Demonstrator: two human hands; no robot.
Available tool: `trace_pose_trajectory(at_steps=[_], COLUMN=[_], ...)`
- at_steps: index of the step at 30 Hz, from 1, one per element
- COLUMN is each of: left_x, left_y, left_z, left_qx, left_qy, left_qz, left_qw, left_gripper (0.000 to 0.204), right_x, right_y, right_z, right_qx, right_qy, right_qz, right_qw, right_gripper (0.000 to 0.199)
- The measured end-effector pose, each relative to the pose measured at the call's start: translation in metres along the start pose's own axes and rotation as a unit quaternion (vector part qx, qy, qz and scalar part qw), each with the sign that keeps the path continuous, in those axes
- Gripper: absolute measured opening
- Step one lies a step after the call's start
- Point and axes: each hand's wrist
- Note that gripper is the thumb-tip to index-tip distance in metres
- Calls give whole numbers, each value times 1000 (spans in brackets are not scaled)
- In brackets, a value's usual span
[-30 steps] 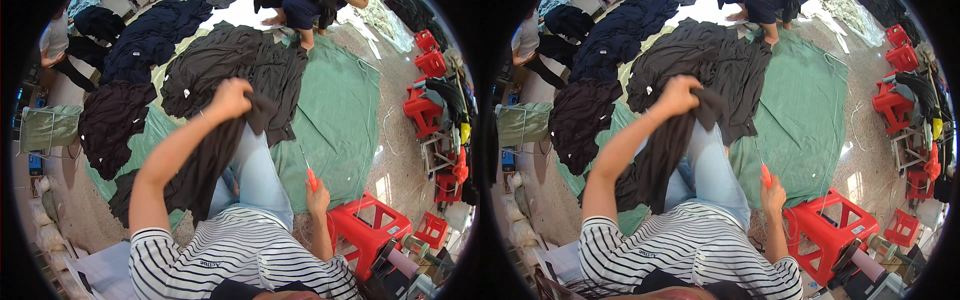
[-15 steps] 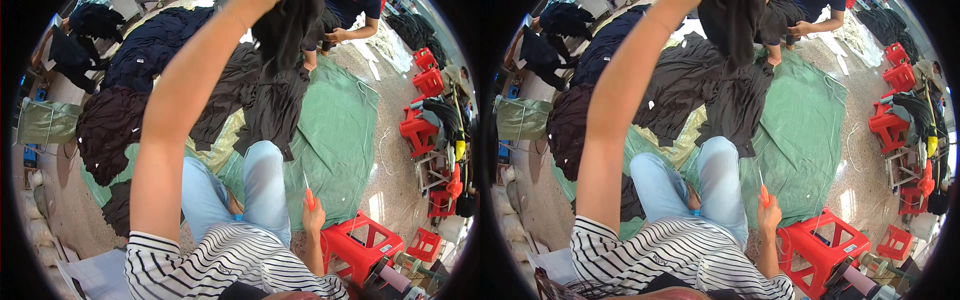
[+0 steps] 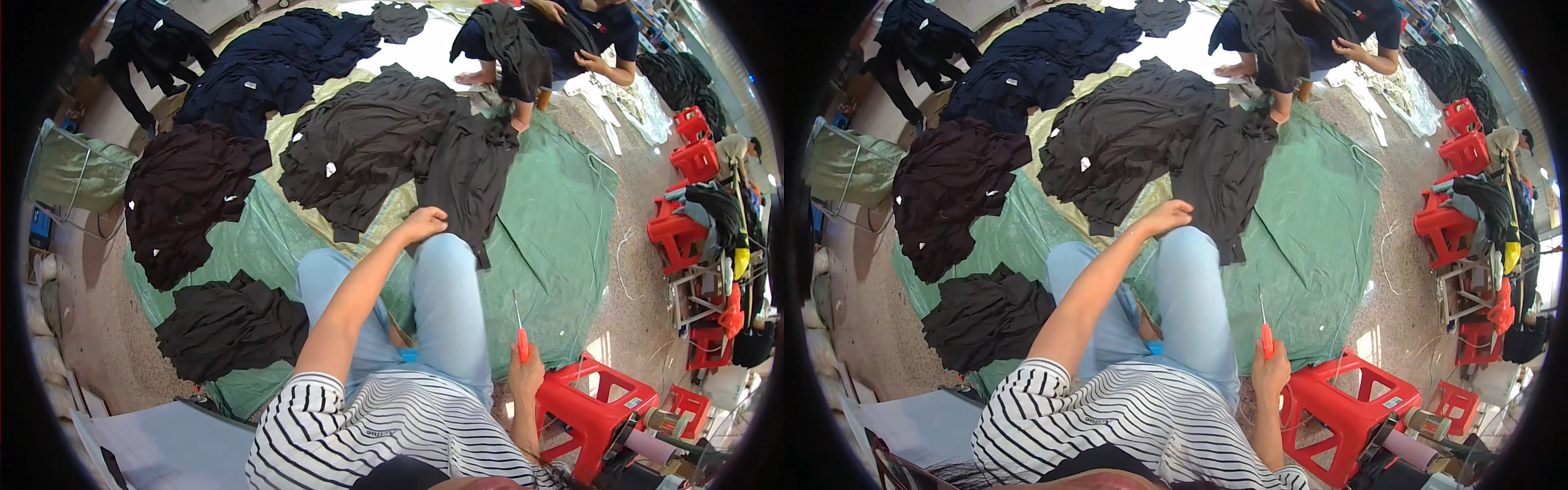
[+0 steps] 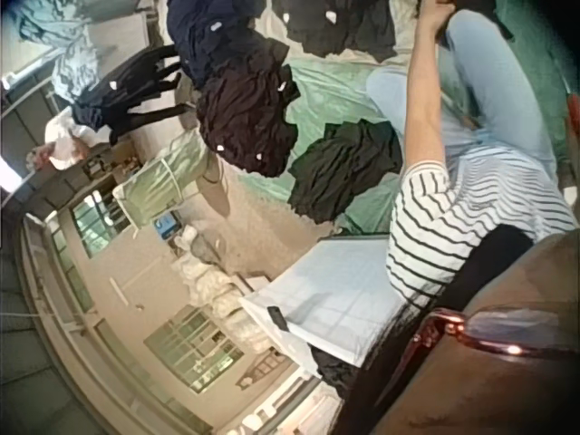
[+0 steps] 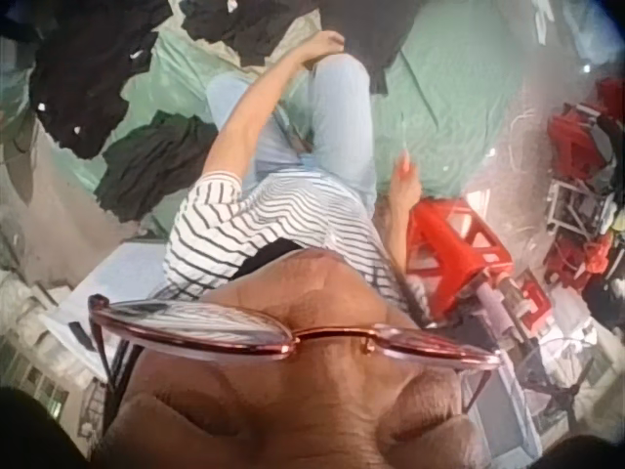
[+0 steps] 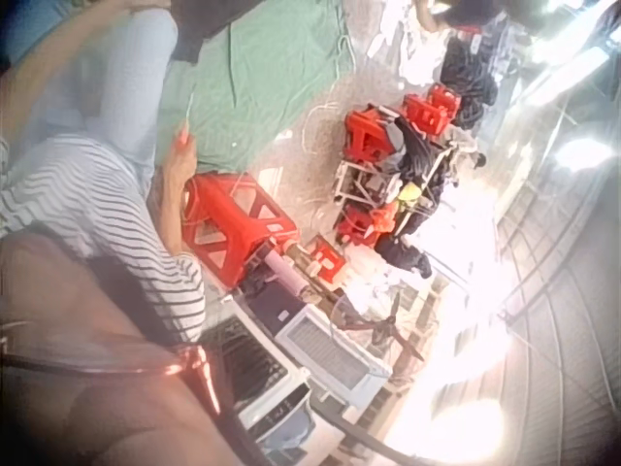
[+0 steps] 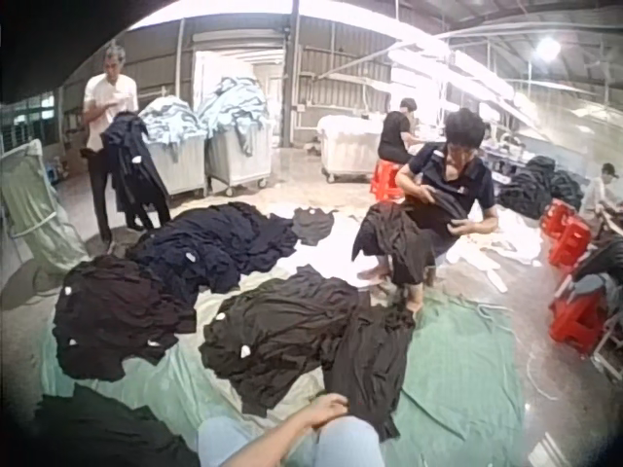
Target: Trimming loose threads and excess material from fabric garments using scissors.
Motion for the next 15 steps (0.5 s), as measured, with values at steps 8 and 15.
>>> trace_pose_trajectory(at_steps=[8,15], left_x=[-54,26], left_y=[-113,-144], left_z=[47,-7], left_qx=[315,472], left_qy=[12,73], left_qz=[-151,-235], left_qw=[937,847], left_gripper=[49,110], right_x=[-10,-1], right_y=[21,62], right_z=[68,98], right_qx=[140,191], right_qy=[-115,-106], right_qz=[-24,-24], right_qw=[983,976], right_gripper=[37,48])
Point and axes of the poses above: each hand's wrist, its own x-axis towards the middle knuckle, its own y-axis out of the palm, z = x × y, and after that the axes turned 12 degrees about -z, right-handed
